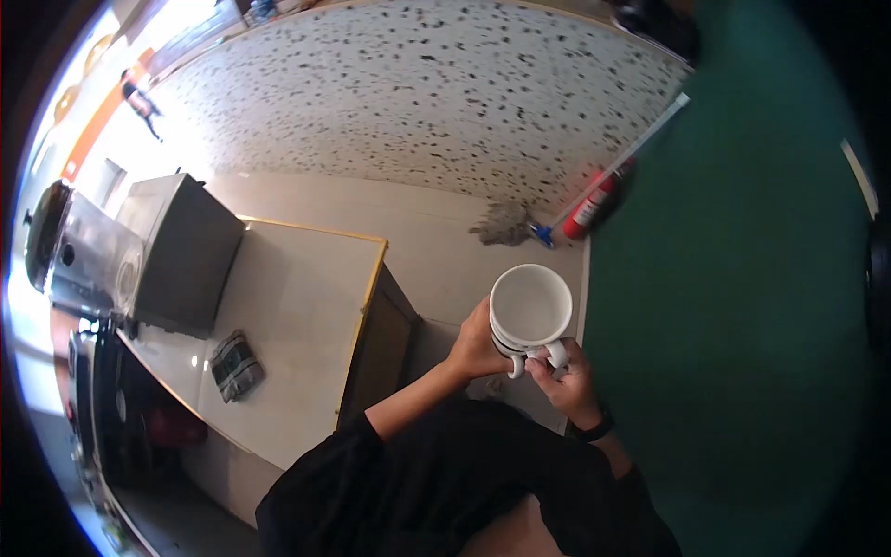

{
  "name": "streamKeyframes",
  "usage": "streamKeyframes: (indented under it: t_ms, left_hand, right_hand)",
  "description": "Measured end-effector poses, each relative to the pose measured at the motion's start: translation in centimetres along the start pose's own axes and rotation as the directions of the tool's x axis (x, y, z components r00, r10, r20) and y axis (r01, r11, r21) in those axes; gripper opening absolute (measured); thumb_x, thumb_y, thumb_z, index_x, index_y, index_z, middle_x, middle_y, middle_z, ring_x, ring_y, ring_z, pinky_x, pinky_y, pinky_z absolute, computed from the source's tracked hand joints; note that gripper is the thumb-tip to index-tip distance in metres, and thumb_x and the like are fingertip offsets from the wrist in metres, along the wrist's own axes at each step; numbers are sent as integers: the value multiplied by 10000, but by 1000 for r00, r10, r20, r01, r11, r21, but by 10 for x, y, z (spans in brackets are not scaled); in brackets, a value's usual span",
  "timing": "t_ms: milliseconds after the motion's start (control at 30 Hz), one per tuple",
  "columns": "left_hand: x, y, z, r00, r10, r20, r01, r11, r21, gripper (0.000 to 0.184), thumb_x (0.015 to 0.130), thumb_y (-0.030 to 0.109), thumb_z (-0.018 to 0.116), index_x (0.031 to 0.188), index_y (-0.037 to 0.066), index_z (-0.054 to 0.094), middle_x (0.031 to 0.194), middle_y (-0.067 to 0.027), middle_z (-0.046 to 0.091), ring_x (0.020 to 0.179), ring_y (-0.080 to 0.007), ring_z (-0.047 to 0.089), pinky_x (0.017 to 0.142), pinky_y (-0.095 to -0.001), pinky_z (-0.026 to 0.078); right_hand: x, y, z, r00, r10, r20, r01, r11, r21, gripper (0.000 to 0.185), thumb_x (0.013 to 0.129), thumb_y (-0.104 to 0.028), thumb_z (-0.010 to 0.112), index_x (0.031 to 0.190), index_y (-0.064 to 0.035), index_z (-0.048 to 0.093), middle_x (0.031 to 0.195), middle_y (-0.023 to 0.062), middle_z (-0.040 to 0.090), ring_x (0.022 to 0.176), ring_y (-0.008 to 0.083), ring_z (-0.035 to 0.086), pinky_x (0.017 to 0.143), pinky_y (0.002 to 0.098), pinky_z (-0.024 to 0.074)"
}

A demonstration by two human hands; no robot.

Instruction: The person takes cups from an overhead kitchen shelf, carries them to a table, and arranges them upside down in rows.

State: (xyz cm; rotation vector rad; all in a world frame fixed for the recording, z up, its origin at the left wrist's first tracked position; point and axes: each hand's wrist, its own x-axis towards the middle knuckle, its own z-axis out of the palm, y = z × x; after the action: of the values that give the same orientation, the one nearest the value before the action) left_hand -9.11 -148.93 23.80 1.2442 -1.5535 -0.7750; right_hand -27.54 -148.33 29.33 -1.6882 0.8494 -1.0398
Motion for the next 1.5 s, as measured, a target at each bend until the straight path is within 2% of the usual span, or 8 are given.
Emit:
streamKeyframes:
  t_ms: [333,467,567,767,833,933,1267,1500]
  left_hand:
    - [153,-109,-75,917,-28,-398,85,988,126,954,474,246,868,1297,9,449,1168,-166,564,1093,-332,581,918,-399,478]
    - [224,-162,-123,781,59,-622,4,995,99,630,545,286,898,1071,48,646,1042,-85,675,969,-227,656,893,-362,498]
    - [273,-191,-169,788,100,-607,-24,991,132,805,493,264,885,1181,7,556,1089,-160,621,980,-299,641,853,-379,511]
    - [345,-260,-243,750,88,-655,100,964,245,745,514,262,892,1141,8,579,1045,-153,635,955,-289,650,819,-374,524]
    - [368,-280,-255,640,-157,-752,84,987,-134,767,509,262,892,1157,8,569,1062,-157,623,955,-301,646,817,-376,525]
    - [390,-284,-304,609,-30,-793,126,990,60,799,512,266,890,1185,5,547,1093,-164,603,960,-316,640,815,-382,525]
    - [474,-365,-463,469,93,-878,302,918,258,756,534,309,889,1150,20,558,1049,-142,628,938,-290,657,811,-379,534]
    - [480,-389,-574,246,67,-967,479,859,181,673,533,286,882,1091,40,598,1004,-118,652,932,-276,662,798,-372,539]
  right_hand:
    - [259,74,24,909,-210,359,212,977,33,209,809,-63,693,972,-26,568,735,40,631,629,103,574,585,261,459]
    - [364,98,66,856,-310,414,317,947,54,298,805,-77,695,1071,-14,578,773,84,665,670,174,638,611,297,483]
    - [440,94,94,848,-298,438,306,951,55,207,783,-85,711,953,-19,611,823,139,640,723,296,647,641,375,489]
    - [568,100,150,769,-346,538,318,936,147,172,794,-46,680,946,-22,602,803,102,626,711,254,628,642,346,480]
    - [601,109,172,740,-388,549,331,921,204,155,817,-38,650,959,-22,593,794,100,631,713,247,643,641,341,491]
    - [646,119,204,732,-299,612,198,953,228,139,829,-42,640,957,-22,592,792,105,640,708,242,659,634,334,501]
    - [839,154,355,522,-462,717,320,885,338,182,822,-65,681,977,-10,603,778,104,658,676,212,655,588,316,483]
    - [942,154,493,139,-461,876,132,886,445,276,825,-56,689,1074,-8,581,825,94,668,740,174,663,661,305,509]
